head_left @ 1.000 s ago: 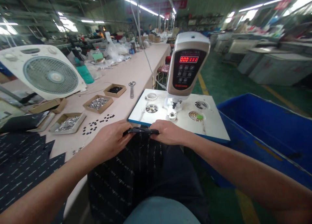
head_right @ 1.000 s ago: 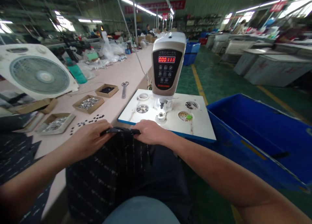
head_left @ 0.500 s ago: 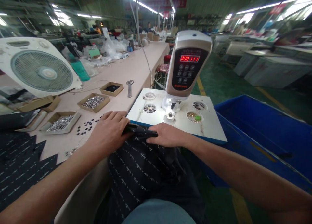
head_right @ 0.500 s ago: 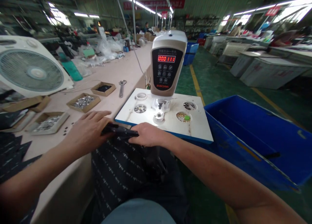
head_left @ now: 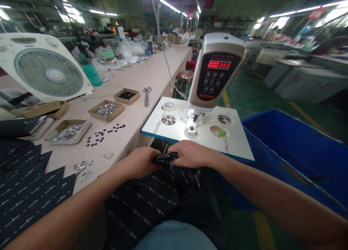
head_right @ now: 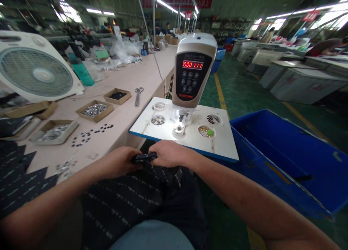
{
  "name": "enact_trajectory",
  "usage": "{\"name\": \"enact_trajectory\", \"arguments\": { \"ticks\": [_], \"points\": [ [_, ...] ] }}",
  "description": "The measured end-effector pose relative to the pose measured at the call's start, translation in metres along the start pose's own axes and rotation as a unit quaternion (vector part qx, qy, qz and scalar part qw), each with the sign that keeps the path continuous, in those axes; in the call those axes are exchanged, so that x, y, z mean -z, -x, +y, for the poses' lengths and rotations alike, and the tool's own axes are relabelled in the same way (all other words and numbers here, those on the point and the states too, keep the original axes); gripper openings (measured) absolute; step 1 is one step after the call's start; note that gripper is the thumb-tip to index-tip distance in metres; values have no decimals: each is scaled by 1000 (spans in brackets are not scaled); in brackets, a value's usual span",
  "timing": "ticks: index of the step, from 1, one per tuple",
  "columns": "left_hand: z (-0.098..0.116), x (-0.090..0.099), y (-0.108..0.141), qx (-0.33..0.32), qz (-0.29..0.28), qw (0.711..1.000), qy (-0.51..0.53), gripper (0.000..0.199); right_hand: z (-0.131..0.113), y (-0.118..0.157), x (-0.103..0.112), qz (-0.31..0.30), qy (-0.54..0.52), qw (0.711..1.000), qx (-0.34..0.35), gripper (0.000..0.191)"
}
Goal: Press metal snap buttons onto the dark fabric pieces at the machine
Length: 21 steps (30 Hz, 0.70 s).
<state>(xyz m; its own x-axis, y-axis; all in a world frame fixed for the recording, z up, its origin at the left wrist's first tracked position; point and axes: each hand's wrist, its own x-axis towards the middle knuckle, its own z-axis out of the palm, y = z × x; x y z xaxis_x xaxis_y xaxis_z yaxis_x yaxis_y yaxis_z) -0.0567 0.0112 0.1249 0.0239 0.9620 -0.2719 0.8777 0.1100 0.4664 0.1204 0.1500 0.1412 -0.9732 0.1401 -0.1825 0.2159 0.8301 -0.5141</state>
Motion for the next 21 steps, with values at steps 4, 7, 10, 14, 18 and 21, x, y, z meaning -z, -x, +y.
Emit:
{"name": "enact_trajectory", "arguments": {
  "ticks": [4,7,10,14,18,21],
  "points": [
    [-8,-2,-1,-3,-13,992,126,10,8,0,-4,25,-78,997,-6,14],
    [-16,-6,-2,-13,-44,970,240,14,12,-1,-6,1,-166,986,-24,12],
    [-21,-10,-1,-21,-105,932,346,20,12,-4,-7,-9,-207,977,-42,10],
    [-20,-14,1,-26,-120,904,410,24,10,-6,-9,-10,-207,975,-74,10],
    [-19,-20,1,5,-122,895,429,21,14,-7,-11,-21,-200,978,-64,20],
    [-20,-25,1,0,-102,896,432,19,17,-7,-14,-30,-194,979,-54,22]
  ]
}}
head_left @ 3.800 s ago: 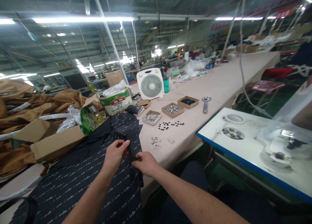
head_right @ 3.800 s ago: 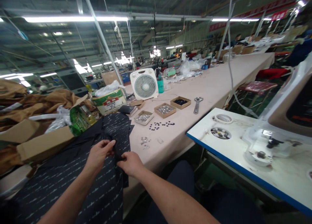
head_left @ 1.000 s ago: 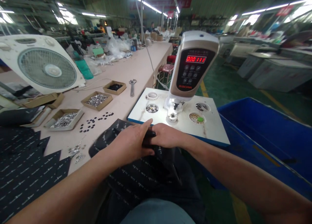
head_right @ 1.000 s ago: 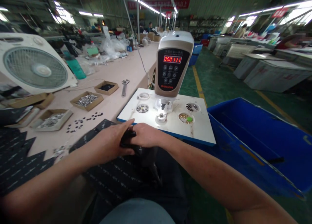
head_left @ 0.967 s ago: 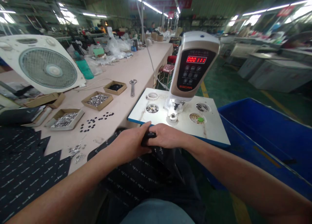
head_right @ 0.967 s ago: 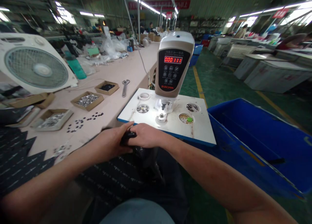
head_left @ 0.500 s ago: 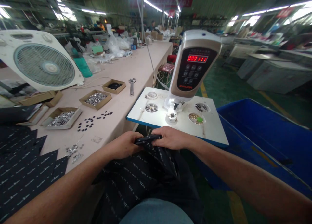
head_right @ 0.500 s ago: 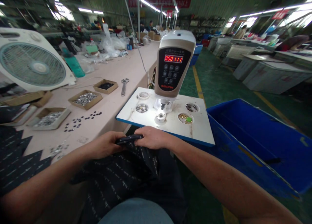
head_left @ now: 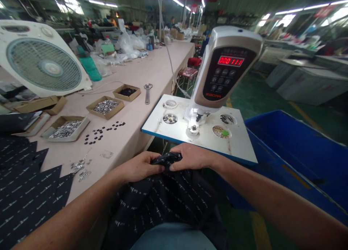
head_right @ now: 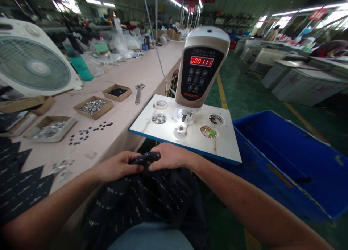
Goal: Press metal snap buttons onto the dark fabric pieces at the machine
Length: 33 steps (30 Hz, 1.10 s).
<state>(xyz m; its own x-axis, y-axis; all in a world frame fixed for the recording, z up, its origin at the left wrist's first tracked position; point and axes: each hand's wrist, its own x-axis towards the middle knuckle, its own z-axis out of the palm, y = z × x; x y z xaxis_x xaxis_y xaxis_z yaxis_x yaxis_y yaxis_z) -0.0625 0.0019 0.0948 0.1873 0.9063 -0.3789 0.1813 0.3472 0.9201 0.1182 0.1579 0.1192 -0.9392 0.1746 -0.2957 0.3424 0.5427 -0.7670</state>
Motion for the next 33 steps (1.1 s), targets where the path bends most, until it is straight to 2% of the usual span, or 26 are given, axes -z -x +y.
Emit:
{"name": "enact_trajectory", "arguments": {
  "ticks": [3,6,10,15,19,24,27,29,31,33],
  "points": [
    [-2,-1,-1,-4,29,1000,0,21,2,-2,-1,15,-18,1000,-6,11],
    [-3,0,-2,-4,47,999,2,22,3,-5,-3,18,-52,998,-10,10],
    [-6,1,-1,-8,42,999,15,25,4,-7,-4,1,-90,996,-21,14],
    [-8,0,-1,1,33,999,20,26,5,-10,-6,-2,-85,996,-31,13],
    [-9,-3,-6,-1,73,997,10,22,3,-14,-7,-8,-77,996,-36,14],
    [-26,-6,-12,-45,116,992,-35,17,2,-16,-6,-22,-69,996,-57,14],
    [-35,-6,-13,-58,146,983,-90,12,2,-19,1,-67,-76,994,-40,23],
    [-39,-7,-12,-60,168,978,-110,11,-2,-24,8,-79,-80,994,-19,35],
    [-44,-8,-13,-69,186,970,-143,11,-12,-35,13,-51,-86,995,-8,46],
    [-52,-10,-15,-87,196,955,-203,12,-26,-53,12,-3,-90,996,-5,46]
  ]
}}
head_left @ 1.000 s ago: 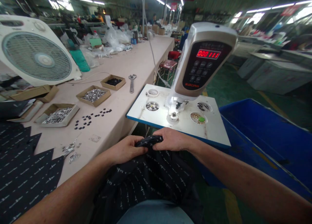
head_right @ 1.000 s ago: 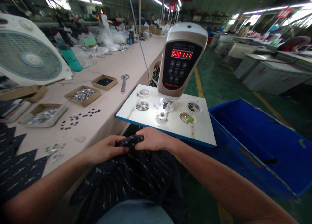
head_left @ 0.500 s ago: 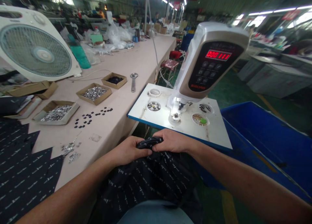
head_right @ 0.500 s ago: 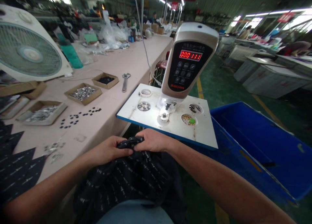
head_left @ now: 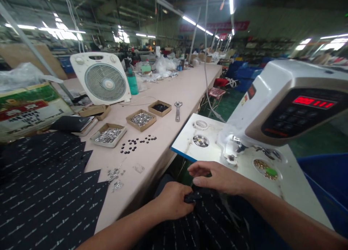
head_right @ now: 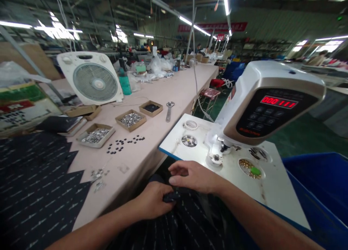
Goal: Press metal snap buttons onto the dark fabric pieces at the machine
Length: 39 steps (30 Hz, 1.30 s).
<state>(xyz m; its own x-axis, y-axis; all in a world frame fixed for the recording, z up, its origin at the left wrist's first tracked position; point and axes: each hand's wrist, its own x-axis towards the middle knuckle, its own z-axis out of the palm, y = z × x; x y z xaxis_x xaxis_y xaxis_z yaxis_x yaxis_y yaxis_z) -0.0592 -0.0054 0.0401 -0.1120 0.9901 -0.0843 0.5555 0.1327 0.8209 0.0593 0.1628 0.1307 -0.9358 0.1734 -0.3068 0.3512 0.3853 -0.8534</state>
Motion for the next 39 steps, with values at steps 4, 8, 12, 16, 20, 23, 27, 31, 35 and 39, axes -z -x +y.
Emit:
{"name": "enact_trajectory", "arguments": {
  "ticks": [4,8,12,16,20,23,27,31,35,39],
  "points": [
    [-25,-16,0,-72,-5,989,-130,7,-23,-63,-24,59,24,997,31,27],
    [-49,-31,-1,-109,-43,974,-194,12,-27,-146,-51,108,68,991,50,20],
    [-51,-34,-2,-121,-78,971,-192,21,-28,-207,-67,167,181,968,46,25],
    [-41,-27,-3,-118,-112,975,-153,28,-26,-235,-75,195,230,953,-2,28],
    [-42,-24,-6,-134,-136,975,-113,41,-16,-252,-80,175,297,939,-18,29],
    [-45,-27,-6,-142,-146,974,-100,47,-12,-257,-83,181,313,932,-24,29],
    [-47,-32,-5,-151,-132,976,-86,55,-13,-261,-85,179,310,934,-12,33],
    [-46,-32,-6,-164,-136,975,-69,58,-13,-266,-85,174,312,934,-5,32],
    [-43,-28,-5,-154,-147,974,-75,52,-14,-266,-85,173,319,932,-8,29],
    [-41,-28,-1,-151,-115,979,-80,56,-18,-259,-87,172,335,926,10,28]
  ]
}}
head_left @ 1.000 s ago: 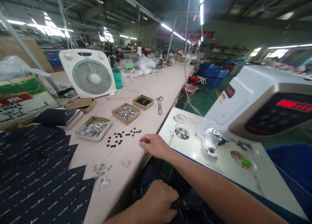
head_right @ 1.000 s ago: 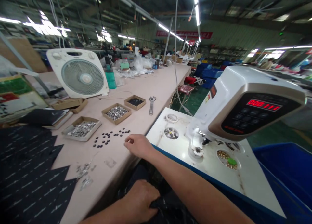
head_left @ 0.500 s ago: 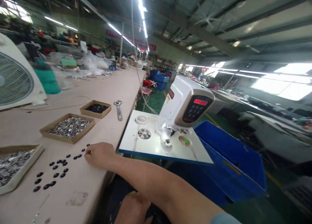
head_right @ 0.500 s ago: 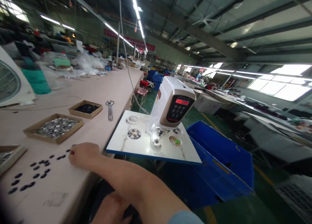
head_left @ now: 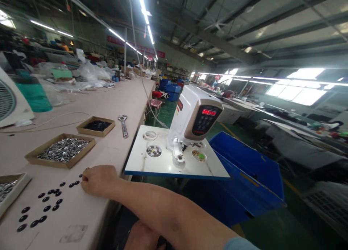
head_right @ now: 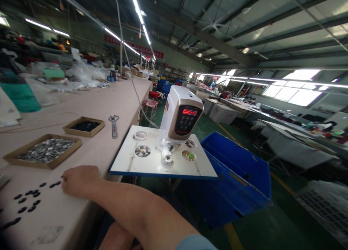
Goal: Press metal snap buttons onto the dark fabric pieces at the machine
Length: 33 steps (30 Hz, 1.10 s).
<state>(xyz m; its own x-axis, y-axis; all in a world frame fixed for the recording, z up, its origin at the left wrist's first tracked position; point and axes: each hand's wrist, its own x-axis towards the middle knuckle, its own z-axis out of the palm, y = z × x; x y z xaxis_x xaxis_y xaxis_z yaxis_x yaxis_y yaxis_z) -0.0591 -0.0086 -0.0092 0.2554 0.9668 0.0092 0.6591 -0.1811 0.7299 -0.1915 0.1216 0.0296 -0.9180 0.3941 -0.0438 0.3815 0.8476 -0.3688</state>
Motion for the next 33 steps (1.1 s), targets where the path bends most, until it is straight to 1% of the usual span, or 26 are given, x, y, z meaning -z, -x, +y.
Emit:
{"name": "enact_trajectory", "arguments": {
  "ticks": [2,6,8,11,15,18,20,21,24,27,28,30,33],
  "points": [
    [0,-1,1,-6,4,1000,-7,59,-2,4,1,8,14,1000,5,28],
    [-4,-5,-2,-10,-7,999,-36,56,-4,10,0,46,39,998,23,29],
    [-6,-6,-3,-8,-11,999,-40,57,-5,11,0,50,49,997,33,29],
    [-9,-8,-3,-20,-1,999,-39,59,-6,11,2,45,50,997,38,27],
    [-12,-10,0,-38,35,997,-52,56,-6,12,11,21,2,999,30,21],
    [-19,-14,0,-57,53,994,-73,49,-4,26,19,17,-81,996,15,14],
    [-25,-19,0,-65,65,990,-103,40,0,47,27,34,-165,986,15,10],
    [-29,-22,0,-67,71,988,-120,36,4,61,30,42,-211,976,14,11],
    [-37,-30,1,-75,93,979,-166,24,23,113,41,42,-330,943,-9,20],
    [-41,-36,1,-106,122,969,-189,22,50,169,44,28,-399,914,-62,24],
    [-41,-38,0,-124,140,964,-190,22,60,187,44,22,-412,906,-89,25],
    [-39,-42,-2,-173,193,948,-186,19,75,220,41,6,-435,888,-150,27],
    [-30,-47,-4,-243,285,908,-189,7,89,264,36,-29,-471,852,-227,29]
  ]
}}
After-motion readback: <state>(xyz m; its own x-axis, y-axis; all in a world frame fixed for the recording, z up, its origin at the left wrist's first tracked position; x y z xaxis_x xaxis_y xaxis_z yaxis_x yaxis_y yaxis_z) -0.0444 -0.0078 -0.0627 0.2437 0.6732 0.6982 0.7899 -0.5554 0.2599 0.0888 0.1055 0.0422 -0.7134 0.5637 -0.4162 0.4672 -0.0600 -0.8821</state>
